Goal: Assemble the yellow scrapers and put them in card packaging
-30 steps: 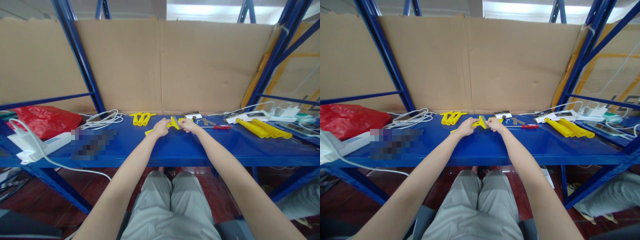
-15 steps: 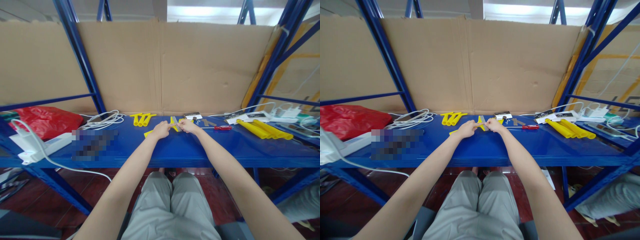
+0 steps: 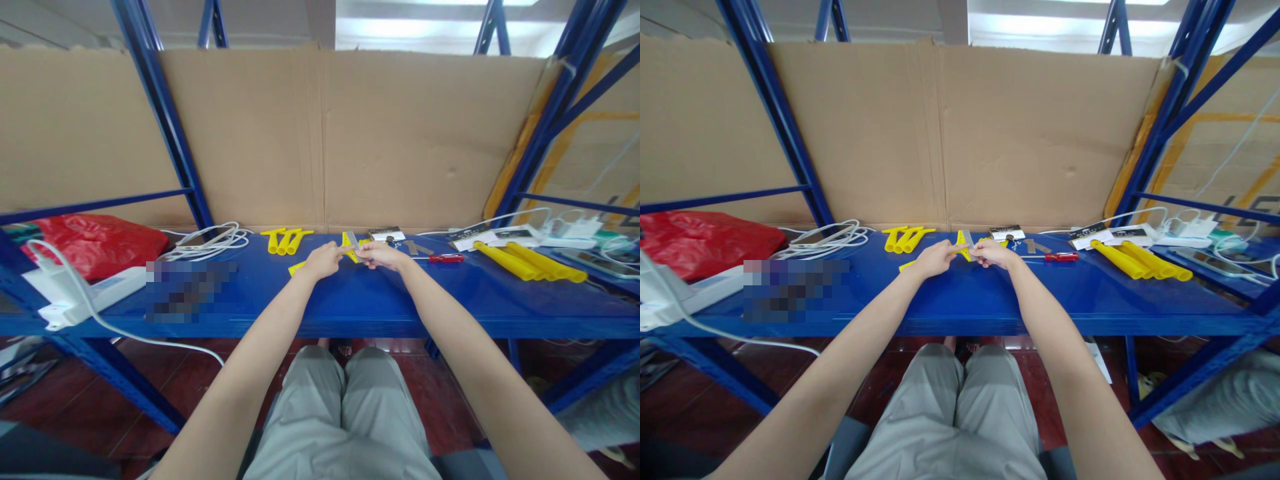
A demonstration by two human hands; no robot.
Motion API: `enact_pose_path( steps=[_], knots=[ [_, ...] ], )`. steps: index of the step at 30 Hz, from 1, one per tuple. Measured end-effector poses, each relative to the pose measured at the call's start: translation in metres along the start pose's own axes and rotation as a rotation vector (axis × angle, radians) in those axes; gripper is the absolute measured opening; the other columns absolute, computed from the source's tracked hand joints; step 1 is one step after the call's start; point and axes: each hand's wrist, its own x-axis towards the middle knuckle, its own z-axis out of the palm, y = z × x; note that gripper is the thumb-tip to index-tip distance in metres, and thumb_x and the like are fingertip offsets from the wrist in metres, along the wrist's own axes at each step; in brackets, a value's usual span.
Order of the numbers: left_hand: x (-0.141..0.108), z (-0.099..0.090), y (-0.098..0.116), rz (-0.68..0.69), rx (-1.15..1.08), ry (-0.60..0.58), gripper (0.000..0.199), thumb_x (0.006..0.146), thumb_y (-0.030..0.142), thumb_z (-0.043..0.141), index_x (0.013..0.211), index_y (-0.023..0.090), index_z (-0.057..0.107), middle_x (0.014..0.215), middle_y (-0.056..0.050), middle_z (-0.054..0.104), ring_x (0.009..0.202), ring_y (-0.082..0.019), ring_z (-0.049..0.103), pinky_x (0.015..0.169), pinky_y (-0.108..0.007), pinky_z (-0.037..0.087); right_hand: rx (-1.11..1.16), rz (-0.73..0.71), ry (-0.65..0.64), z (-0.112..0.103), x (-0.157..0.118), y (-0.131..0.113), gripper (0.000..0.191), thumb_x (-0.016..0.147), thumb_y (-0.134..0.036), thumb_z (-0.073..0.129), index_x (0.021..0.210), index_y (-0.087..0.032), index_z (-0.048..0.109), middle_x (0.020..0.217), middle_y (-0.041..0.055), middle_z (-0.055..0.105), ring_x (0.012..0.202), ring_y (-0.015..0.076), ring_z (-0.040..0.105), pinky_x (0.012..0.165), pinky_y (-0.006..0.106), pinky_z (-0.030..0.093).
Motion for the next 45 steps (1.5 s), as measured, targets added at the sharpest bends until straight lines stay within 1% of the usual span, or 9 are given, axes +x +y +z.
enact_pose_path(
  steps=[12,16,19,22,25,31,36,39,45],
  knots=[
    [0.000,0.001,-0.003,0.023,-0.062,0.032,0.048,0.093,0.017,0.046,0.136,0.036,0.055,0.100,-0.004,0.061,0.099,-0.018,0.061,0.086,-0.027,0.047,-0.048,-0.038,-0.034,-0.004,0.003,0.008,0.019,0.081,-0.016,0.065,0.067,-0.016,0.052,0.054,-0.0034,0.051,0.045,0.0052,0.044,0.044,0.017,0.035],
    [-0.001,0.000,-0.002,0.024,-0.060,0.024,0.050,0.092,0.016,0.045,0.137,0.036,0.054,0.103,-0.005,0.061,0.100,-0.019,0.061,0.083,-0.027,0.047,-0.095,-0.068,-0.045,-0.005,0.006,0.010,0.019,0.082,-0.017,0.065,0.066,-0.016,0.054,0.053,-0.0028,0.053,0.044,0.0052,0.043,0.043,0.017,0.034],
    [-0.002,-0.001,-0.001,0.019,-0.049,0.011,0.051,0.092,0.016,0.045,0.138,0.036,0.052,0.105,-0.005,0.061,0.101,-0.020,0.062,0.082,-0.027,0.047,-0.126,-0.052,-0.048,-0.005,0.005,0.009,0.021,0.084,-0.016,0.063,0.065,-0.016,0.053,0.052,-0.0026,0.053,0.042,0.0053,0.044,0.043,0.017,0.035],
    [-0.001,-0.001,0.000,0.046,-0.039,0.000,0.051,0.092,0.016,0.044,0.140,0.035,0.051,0.104,-0.005,0.061,0.101,-0.019,0.061,0.084,-0.027,0.047,-0.067,-0.026,-0.010,-0.004,0.003,0.005,0.020,0.089,-0.016,0.058,0.070,-0.017,0.052,0.051,-0.0034,0.051,0.042,0.0066,0.046,0.044,0.017,0.038],
    [-0.001,-0.001,0.001,0.091,-0.033,-0.013,0.052,0.091,0.015,0.045,0.140,0.035,0.051,0.105,-0.005,0.061,0.102,-0.019,0.061,0.086,-0.026,0.046,-0.010,-0.005,0.062,-0.002,0.001,0.002,0.019,0.094,-0.016,0.049,0.076,-0.019,0.050,0.048,-0.0046,0.049,0.041,0.0078,0.047,0.043,0.017,0.039],
    [0.000,-0.001,0.002,0.105,-0.064,-0.007,0.049,0.091,0.017,0.045,0.137,0.032,0.055,0.104,-0.006,0.063,0.099,-0.019,0.062,0.085,-0.026,0.047,-0.089,-0.071,0.160,0.000,0.005,0.001,0.023,0.096,-0.014,0.046,0.073,-0.019,0.047,0.044,-0.0057,0.047,0.037,0.0070,0.045,0.039,0.015,0.036],
    [0.000,-0.002,0.002,0.100,-0.084,0.006,0.049,0.091,0.018,0.046,0.137,0.031,0.055,0.103,-0.006,0.064,0.096,-0.019,0.063,0.084,-0.026,0.047,-0.173,-0.135,0.178,-0.002,0.012,0.006,0.024,0.094,-0.015,0.048,0.070,-0.019,0.049,0.042,-0.0058,0.047,0.035,0.0070,0.043,0.038,0.016,0.035],
    [-0.001,-0.003,0.003,0.097,-0.088,0.014,0.048,0.091,0.019,0.047,0.137,0.031,0.055,0.103,-0.006,0.065,0.094,-0.018,0.064,0.084,-0.027,0.048,-0.199,-0.142,0.183,-0.004,0.014,0.007,0.026,0.094,-0.015,0.048,0.069,-0.018,0.049,0.042,-0.0057,0.046,0.036,0.0068,0.042,0.038,0.016,0.035],
    [-0.002,-0.005,0.005,0.083,-0.151,0.057,0.048,0.089,0.017,0.051,0.135,0.030,0.057,0.107,-0.007,0.071,0.093,-0.019,0.065,0.085,-0.029,0.049,-0.118,-0.153,0.167,-0.004,0.012,0.005,0.024,0.093,-0.020,0.053,0.070,-0.019,0.050,0.045,-0.0045,0.049,0.039,0.0072,0.045,0.040,0.016,0.038]
  ],
)
